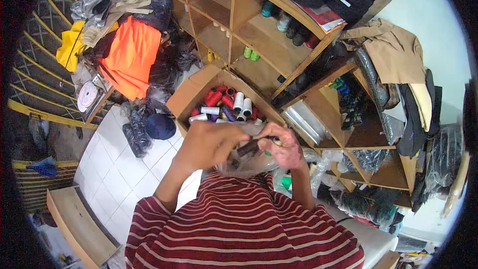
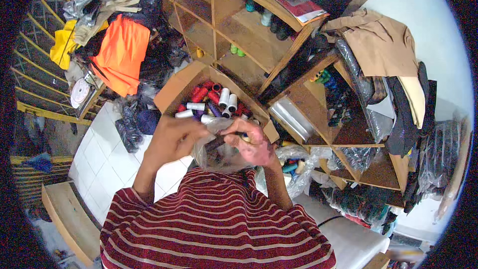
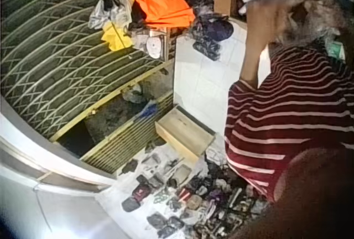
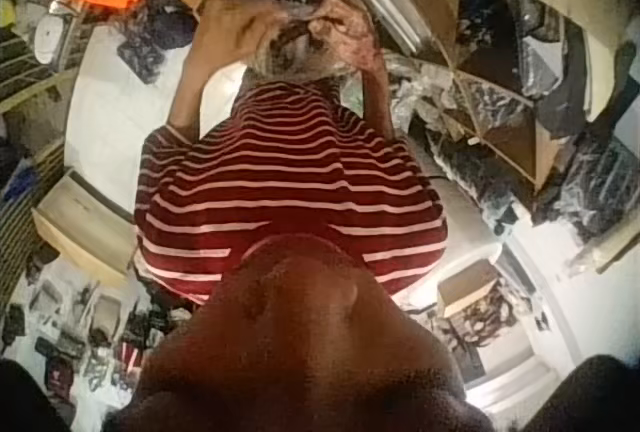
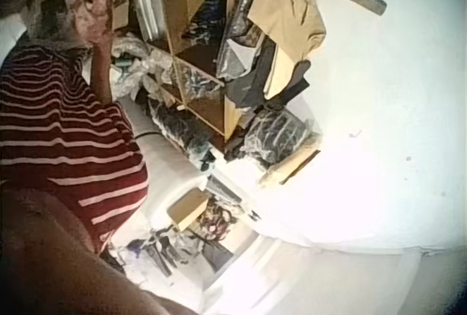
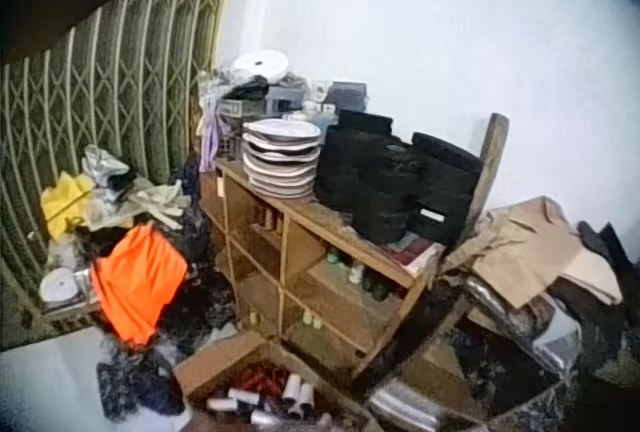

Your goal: The person unpacks a plastic bag containing small thread spools and places them into a cardboard box. They then pick up two red thread spools from the box, inspect them, and place them back. The task involves sorting and organizing sewing supplies in a cluttered room.

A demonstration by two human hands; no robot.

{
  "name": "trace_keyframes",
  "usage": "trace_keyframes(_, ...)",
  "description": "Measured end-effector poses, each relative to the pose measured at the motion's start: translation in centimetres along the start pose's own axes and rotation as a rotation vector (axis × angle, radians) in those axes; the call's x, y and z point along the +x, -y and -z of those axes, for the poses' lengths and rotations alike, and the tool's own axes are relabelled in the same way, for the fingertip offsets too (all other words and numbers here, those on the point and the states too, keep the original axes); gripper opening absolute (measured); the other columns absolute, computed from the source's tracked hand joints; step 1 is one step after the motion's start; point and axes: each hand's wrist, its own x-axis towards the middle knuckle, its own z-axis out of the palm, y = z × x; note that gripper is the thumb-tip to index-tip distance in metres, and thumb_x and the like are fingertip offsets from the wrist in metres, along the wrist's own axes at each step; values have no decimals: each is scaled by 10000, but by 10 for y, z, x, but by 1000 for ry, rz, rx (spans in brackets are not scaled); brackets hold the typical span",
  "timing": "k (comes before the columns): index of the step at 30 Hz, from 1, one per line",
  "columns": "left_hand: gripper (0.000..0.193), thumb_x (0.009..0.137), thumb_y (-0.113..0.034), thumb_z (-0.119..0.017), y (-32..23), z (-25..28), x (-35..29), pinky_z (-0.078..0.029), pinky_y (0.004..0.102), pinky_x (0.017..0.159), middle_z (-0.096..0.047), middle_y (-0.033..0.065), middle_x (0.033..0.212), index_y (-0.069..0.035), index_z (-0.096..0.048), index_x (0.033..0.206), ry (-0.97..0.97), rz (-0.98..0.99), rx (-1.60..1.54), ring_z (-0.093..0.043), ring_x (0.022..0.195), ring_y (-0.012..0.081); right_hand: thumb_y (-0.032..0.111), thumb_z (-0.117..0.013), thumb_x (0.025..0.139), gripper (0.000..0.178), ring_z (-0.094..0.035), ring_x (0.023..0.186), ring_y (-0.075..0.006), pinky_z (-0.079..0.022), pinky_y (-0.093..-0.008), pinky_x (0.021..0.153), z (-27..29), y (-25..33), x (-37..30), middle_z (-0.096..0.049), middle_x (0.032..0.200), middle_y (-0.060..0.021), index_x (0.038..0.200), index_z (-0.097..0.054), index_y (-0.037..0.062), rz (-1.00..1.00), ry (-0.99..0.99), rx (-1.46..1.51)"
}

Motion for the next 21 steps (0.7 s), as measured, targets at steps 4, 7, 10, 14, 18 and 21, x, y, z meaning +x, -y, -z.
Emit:
trace_keyframes(4, 154, 894, -181, -613, 24, -35, -7, -390, 273, 483, -611, 0, 658, -40, -654, 848, 23, 284, -396, -510, 517, 100, 211, -660, 866, 212, -582, 760, -166, -475, -296, 676, -7, 2, -4, -593, 835, -80, 930, -655, 9, 2, -11, 170)
trace_keyframes(7, 204, 922, -180, -580, 32, -90, -31, -344, 254, 477, -543, -13, 633, -16, -632, 812, -35, 338, -641, -455, 541, 56, 198, -652, 871, 197, -558, 748, -137, -446, -274, 692, -4, 0, -10, -581, 805, -76, 928, -634, 10, -47, -105, 237)
trace_keyframes(10, 206, 918, -178, -587, 10, -107, -51, -357, 257, 478, -568, 19, 638, -8, -640, 814, -57, 357, -739, -478, 531, 79, 213, -645, 882, 204, -544, 736, -126, -437, -262, 684, -4, 0, -11, -569, 790, -70, 921, -620, 14, -57, -194, 265)
trace_keyframes(14, 121, 862, -130, -642, -28, -66, -44, -418, 289, 466, -629, 83, 670, -14, -664, 834, -34, 194, -491, -565, 508, 169, 232, -664, 876, 220, -558, 712, -123, -447, -255, 631, -4, -6, -8, -574, 778, -53, 900, -619, 18, -2, -199, 38)
trace_keyframes(18, 75, 818, -92, -648, -19, -19, -20, -476, 310, 503, -652, 108, 678, -28, -683, 835, -117, 64, -196, -625, 544, 221, 223, -670, 873, 222, -562, 699, -124, -450, -253, 596, -5, -6, -6, -579, 780, -60, 903, -625, 8, 56, -94, -28)
trace_keyframes(21, 95, 830, -107, -629, 3, -14, -2, -474, 290, 554, -651, 85, 692, -22, -663, 805, -100, 284, -219, -610, 581, 160, 212, -661, 879, 216, -557, 687, -122, -453, -255, 593, -8, 7, -2, -576, 779, -69, 907, -625, 1, 73, -40, 69)
